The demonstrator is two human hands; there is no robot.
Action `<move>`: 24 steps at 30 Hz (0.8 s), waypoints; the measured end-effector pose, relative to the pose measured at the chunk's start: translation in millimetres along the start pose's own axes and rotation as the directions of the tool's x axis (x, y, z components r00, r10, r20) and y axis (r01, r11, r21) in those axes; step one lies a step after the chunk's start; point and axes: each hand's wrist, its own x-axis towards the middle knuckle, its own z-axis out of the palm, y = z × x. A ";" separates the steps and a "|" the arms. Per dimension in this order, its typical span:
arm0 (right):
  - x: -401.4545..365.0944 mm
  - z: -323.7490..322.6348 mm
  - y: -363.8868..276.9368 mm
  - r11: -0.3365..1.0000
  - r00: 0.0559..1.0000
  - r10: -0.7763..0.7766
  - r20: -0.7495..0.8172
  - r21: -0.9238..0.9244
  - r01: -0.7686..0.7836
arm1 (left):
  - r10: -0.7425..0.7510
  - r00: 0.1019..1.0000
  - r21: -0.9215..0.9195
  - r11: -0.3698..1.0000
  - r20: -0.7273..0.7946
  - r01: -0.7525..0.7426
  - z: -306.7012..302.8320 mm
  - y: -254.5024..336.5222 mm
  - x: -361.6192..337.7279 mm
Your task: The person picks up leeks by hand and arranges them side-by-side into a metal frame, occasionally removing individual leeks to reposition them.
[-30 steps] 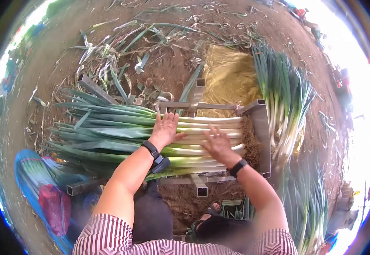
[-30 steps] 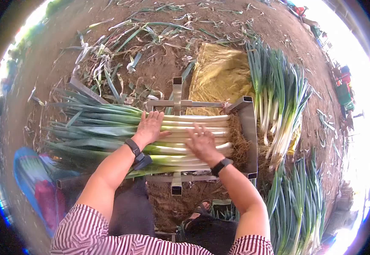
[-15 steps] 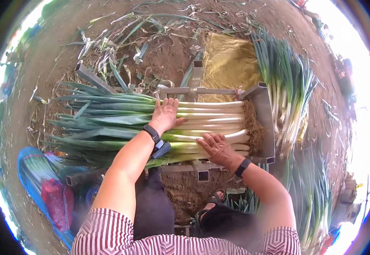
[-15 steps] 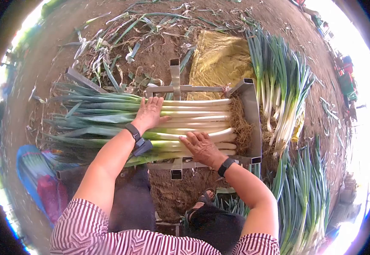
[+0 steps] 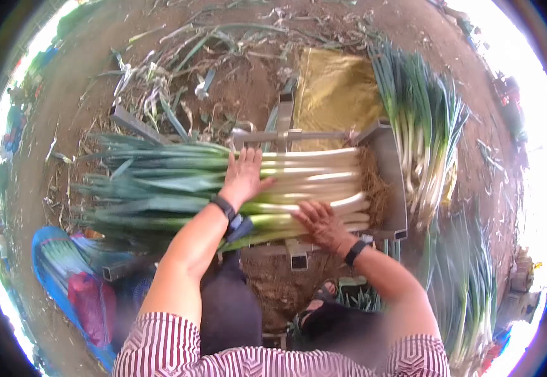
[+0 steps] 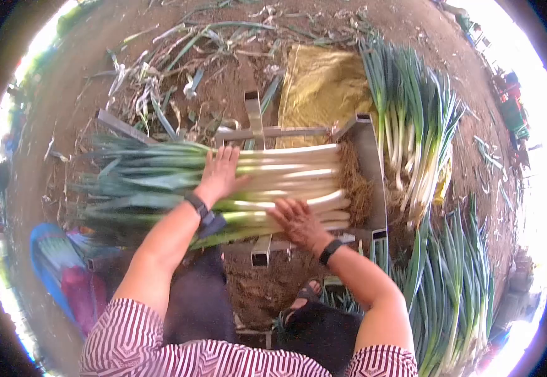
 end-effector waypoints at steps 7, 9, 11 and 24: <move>5.1 -18.0 -6.9 0.987 0.993 0.044 0.110 0.148 -0.060 | -0.015 0.998 -0.076 0.997 -0.068 0.010 -2.4 0.1 1.4; -0.6 -4.0 -4.1 0.987 0.994 0.048 0.099 0.149 -0.063 | -0.002 1.000 -0.135 0.991 0.011 0.003 0.7 -5.7 1.7; -1.9 -25.4 -9.2 0.997 0.998 0.013 0.055 0.074 -0.018 | -0.036 0.999 -0.112 0.993 0.006 0.037 32.4 -14.7 2.5; -349.0 -332.5 0.9 0.097 0.099 0.995 -0.005 0.270 -0.958 | -0.052 0.987 0.110 0.993 0.151 0.035 37.2 -24.7 20.8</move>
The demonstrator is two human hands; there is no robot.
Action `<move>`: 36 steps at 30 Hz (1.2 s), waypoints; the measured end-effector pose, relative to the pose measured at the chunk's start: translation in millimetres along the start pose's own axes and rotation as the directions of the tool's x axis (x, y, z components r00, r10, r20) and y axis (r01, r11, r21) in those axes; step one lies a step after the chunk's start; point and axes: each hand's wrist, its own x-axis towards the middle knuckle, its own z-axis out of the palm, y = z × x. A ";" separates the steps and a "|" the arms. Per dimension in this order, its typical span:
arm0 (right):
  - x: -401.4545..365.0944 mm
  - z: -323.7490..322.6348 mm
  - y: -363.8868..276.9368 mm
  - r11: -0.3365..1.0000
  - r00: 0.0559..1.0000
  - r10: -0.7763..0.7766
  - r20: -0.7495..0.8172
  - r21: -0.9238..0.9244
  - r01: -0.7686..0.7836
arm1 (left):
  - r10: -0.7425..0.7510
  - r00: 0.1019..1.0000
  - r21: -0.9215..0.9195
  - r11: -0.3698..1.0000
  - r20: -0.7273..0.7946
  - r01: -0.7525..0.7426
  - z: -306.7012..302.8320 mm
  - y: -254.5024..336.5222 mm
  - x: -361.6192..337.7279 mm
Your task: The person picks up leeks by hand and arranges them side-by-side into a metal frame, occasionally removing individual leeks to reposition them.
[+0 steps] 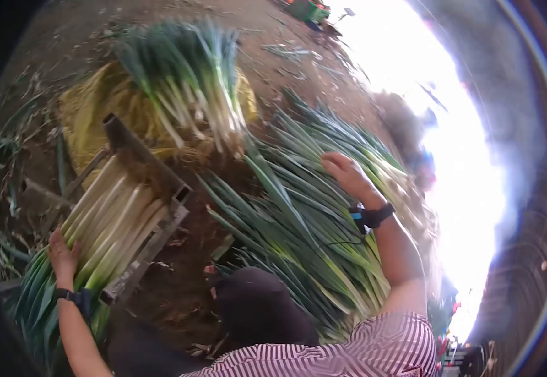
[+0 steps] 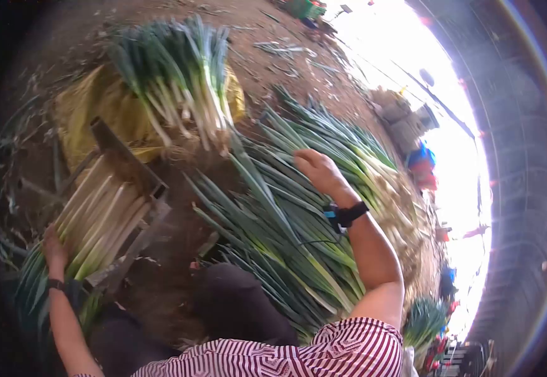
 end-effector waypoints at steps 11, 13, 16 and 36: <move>-293.2 37.7 188.1 0.574 0.814 0.553 -0.177 -0.628 -0.526 | 0.021 1.000 0.037 0.999 0.014 -0.022 -17.2 2.8 -2.2; -311.8 43.7 200.5 0.507 0.775 0.601 -0.194 -0.657 -0.558 | 0.034 0.999 0.029 0.999 0.019 -0.034 -16.9 3.5 -4.2; -328.7 44.0 219.6 0.547 0.815 0.538 -0.216 -0.646 -0.533 | 0.050 0.998 0.053 0.997 -0.027 -0.049 -1.5 -7.0 3.9; -458.8 -3.2 205.3 0.657 0.680 0.697 -0.226 -0.177 -0.732 | 0.023 1.000 0.106 0.994 0.019 -0.025 -25.1 12.4 -7.5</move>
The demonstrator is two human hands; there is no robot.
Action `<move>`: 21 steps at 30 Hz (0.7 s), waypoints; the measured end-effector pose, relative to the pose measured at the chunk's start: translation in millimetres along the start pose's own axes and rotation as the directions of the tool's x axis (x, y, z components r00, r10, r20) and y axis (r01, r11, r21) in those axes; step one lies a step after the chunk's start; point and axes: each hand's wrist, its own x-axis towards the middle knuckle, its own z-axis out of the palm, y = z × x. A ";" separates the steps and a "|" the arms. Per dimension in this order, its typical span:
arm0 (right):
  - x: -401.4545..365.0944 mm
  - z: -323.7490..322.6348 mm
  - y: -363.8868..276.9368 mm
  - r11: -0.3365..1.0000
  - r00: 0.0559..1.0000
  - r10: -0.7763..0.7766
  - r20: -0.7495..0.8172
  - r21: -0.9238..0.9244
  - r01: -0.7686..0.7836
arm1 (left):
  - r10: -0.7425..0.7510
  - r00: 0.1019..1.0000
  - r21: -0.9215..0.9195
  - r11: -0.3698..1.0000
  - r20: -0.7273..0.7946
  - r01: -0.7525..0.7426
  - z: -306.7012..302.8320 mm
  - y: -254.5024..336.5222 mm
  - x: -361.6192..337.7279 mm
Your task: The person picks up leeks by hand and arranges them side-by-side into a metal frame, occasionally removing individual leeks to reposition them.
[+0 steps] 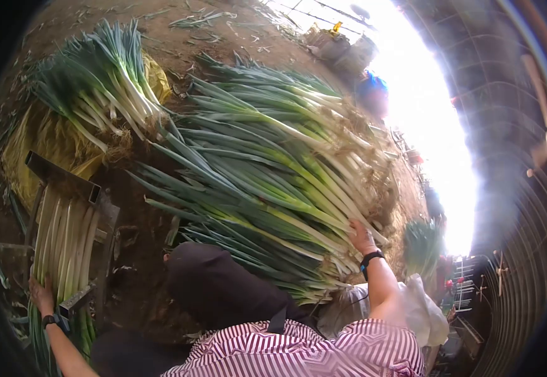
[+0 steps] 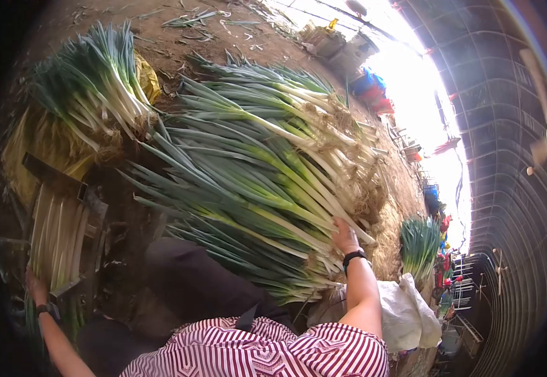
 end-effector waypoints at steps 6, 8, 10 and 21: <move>2.1 -40.2 27.6 0.963 0.980 0.172 -0.104 -0.193 -0.190 | 0.011 0.999 0.000 1.000 -0.039 -0.011 24.0 -14.6 17.3; 11.6 -29.2 30.9 0.985 0.995 0.031 -0.096 -0.165 -0.047 | 0.005 0.999 -0.001 1.000 -0.043 -0.005 28.5 -18.5 20.6; 28.7 -13.0 27.9 0.988 0.986 -0.098 -0.136 -0.131 0.080 | -0.010 0.999 -0.011 1.000 -0.038 0.010 20.9 -14.5 15.1; 129.9 61.2 -123.2 0.950 0.981 -0.090 -0.173 -0.309 0.033 | -0.013 0.997 -0.165 0.986 0.078 0.025 -13.6 0.3 -6.6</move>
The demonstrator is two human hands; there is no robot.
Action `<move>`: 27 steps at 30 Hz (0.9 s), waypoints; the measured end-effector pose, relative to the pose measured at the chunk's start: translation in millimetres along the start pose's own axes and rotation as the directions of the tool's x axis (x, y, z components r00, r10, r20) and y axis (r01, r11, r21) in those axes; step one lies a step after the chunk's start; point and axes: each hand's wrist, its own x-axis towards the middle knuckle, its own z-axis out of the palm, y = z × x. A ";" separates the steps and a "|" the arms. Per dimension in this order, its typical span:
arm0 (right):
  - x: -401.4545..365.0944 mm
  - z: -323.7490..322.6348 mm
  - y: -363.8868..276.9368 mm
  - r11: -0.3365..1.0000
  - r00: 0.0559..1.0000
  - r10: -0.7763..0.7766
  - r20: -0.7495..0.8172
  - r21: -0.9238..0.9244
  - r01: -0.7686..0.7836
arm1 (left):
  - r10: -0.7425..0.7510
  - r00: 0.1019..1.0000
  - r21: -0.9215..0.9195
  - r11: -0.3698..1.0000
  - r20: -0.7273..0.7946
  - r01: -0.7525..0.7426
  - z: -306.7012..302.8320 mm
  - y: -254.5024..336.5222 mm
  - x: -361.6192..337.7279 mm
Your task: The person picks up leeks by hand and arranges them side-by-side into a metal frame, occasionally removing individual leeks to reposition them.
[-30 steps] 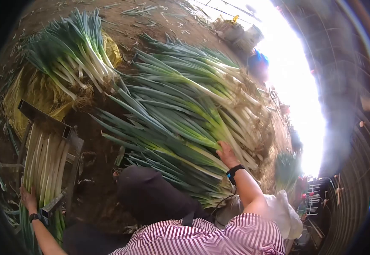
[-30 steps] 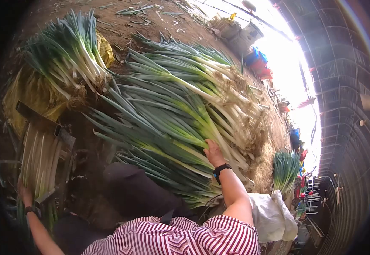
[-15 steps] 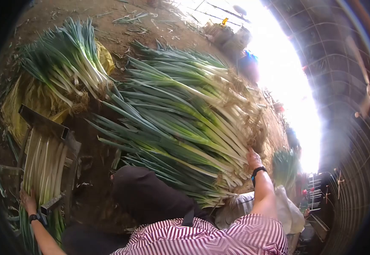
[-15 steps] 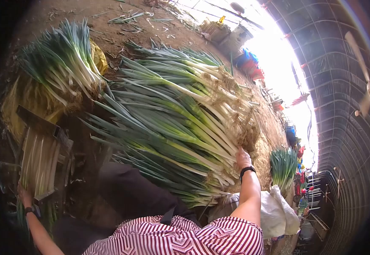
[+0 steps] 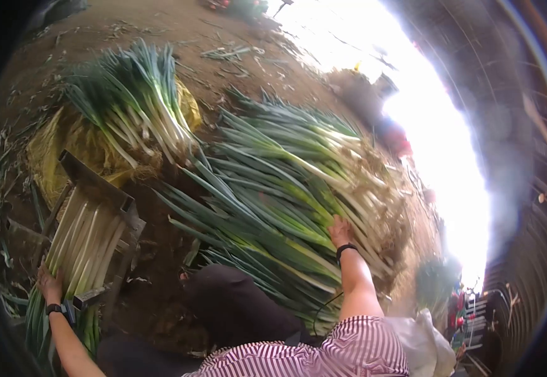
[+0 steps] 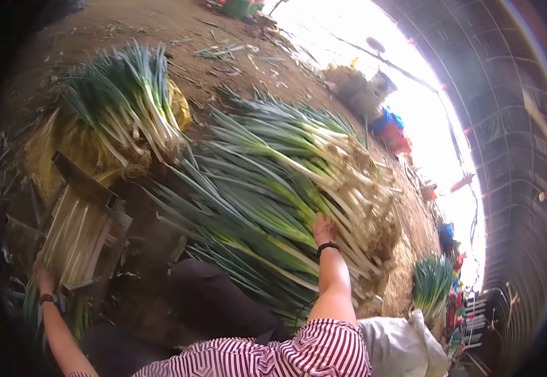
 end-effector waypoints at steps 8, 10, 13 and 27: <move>32.6 -52.7 -19.2 0.943 0.924 -0.293 -0.244 0.083 0.321 | -0.017 0.998 0.013 1.000 -0.059 0.018 14.4 -8.4 4.8; 36.2 -90.9 -19.3 0.920 0.872 -0.343 -0.350 0.062 0.386 | -0.052 0.997 0.017 0.998 -0.056 0.054 12.8 -2.8 5.0; 43.1 -148.5 -26.7 0.923 0.800 -0.384 -0.460 -0.165 0.348 | -0.049 0.999 -0.008 0.999 -0.024 0.049 5.4 1.1 1.4; 58.5 -503.8 -165.6 0.582 0.222 -0.649 -0.728 -0.287 0.761 | 0.007 0.993 -0.200 0.979 -0.122 -0.031 17.3 -1.7 -4.1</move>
